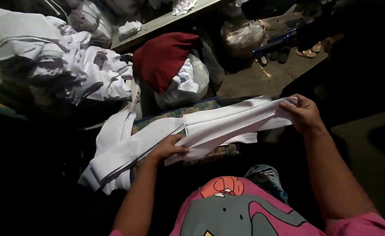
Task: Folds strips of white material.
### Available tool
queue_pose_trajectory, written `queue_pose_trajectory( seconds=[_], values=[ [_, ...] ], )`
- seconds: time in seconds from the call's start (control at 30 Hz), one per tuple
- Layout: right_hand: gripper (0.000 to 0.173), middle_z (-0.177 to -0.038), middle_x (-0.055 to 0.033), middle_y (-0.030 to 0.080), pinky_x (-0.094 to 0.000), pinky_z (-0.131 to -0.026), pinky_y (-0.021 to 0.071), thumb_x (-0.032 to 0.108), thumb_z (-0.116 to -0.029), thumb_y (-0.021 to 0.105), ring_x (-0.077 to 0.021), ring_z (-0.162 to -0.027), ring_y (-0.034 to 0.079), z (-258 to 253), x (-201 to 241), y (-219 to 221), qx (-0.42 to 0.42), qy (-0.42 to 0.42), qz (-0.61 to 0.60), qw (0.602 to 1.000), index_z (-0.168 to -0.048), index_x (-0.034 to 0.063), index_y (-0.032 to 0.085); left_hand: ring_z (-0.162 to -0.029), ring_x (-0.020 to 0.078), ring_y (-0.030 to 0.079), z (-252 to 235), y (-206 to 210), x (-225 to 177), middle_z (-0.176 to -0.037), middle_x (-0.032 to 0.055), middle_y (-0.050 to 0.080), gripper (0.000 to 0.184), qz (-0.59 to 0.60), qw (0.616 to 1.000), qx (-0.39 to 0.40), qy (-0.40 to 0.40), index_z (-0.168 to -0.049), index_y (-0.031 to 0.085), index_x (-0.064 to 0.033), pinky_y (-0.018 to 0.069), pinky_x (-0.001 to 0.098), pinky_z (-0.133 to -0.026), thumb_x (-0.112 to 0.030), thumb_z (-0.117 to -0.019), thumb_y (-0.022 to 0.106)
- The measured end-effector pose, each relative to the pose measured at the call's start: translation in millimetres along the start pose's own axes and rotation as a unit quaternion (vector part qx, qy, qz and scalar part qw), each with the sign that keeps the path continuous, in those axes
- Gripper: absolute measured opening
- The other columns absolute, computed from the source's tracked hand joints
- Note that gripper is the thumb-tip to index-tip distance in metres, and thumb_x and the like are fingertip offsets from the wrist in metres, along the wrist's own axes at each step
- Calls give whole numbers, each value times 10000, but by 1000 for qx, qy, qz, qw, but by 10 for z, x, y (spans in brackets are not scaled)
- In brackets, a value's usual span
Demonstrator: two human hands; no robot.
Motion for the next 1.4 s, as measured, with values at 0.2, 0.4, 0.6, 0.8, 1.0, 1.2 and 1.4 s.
queue_pose_trajectory(
  seconds=[0.2, 0.4, 0.6, 0.8, 1.0, 1.2, 1.4],
  values=[
    [136, -878, 40, 678, -206, -657, 557, 133, -986, 666, -5, -699, 625, -389, -204, -186, 11, 20, 54, 998, -1107, 86, 626, -638, 43, 624, -233, -234, -7, -719, -47, 639, 180, 256, 949, -175, 52, -931, 524, -123, 557, 225, -637, 55, -915, 552],
    [293, -1044, -199, 688, -496, -831, 561, 176, -1014, 652, -267, -885, 677, -739, -628, -75, 11, 71, 210, 975, -1198, -46, 604, -734, 169, 654, -705, -215, 181, -876, 119, 654, 368, 124, 958, -247, -75, -1287, 475, 11, 574, 362, -717, 1, -962, 648],
    [678, -1247, -358, 617, -683, -960, 480, 217, -975, 721, -536, -1121, 626, -735, -758, 72, -15, 112, 319, 941, -1526, 33, 373, -1029, 339, 688, -839, -104, 120, -1287, 256, 621, 772, 3, 962, -264, -76, -1601, 229, -212, 565, 509, -880, -109, -979, 675],
    [428, -1255, -317, 613, -677, -908, 509, 81, -951, 717, -497, -1072, 641, -677, -771, 176, 63, 58, 348, 934, -1333, -11, 546, -988, 208, 693, -859, -56, 13, -1129, 135, 710, 206, -61, 969, -236, -33, -1177, 695, -22, 561, 423, -917, -123, -1009, 632],
    [174, -1108, -279, 643, -631, -930, 508, 13, -905, 730, -452, -1070, 630, -718, -741, 193, 69, 22, 398, 915, -1070, -27, 693, -1139, 268, 655, -772, -67, -155, -1218, 149, 692, 262, -145, 949, -280, -15, -1200, 713, -47, 520, 470, -1000, -66, -939, 703],
    [162, -1095, -270, 642, -613, -923, 523, 15, -903, 738, -439, -1042, 638, -724, -808, 191, 71, 21, 405, 911, -1056, -26, 699, -1223, 267, 635, -770, 50, 36, -1309, 174, 656, 340, -162, 950, -267, -23, -1279, 678, -34, 506, 436, -1068, -90, -944, 699],
    [219, -1135, -276, 637, -641, -937, 512, 51, -899, 751, -460, -1087, 626, -745, -867, 202, 70, 21, 417, 906, -1102, -11, 693, -1237, 292, 620, -762, 89, 44, -1316, 189, 647, 367, -180, 946, -267, -30, -1296, 670, -29, 486, 457, -1085, -105, -940, 711]
  ],
)
Point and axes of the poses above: each hand's wrist, its own z-axis away from the middle knuckle, its own y-axis out of the palm, x = y × z, the point moved 6 cm from there along -z, towards the middle knuckle
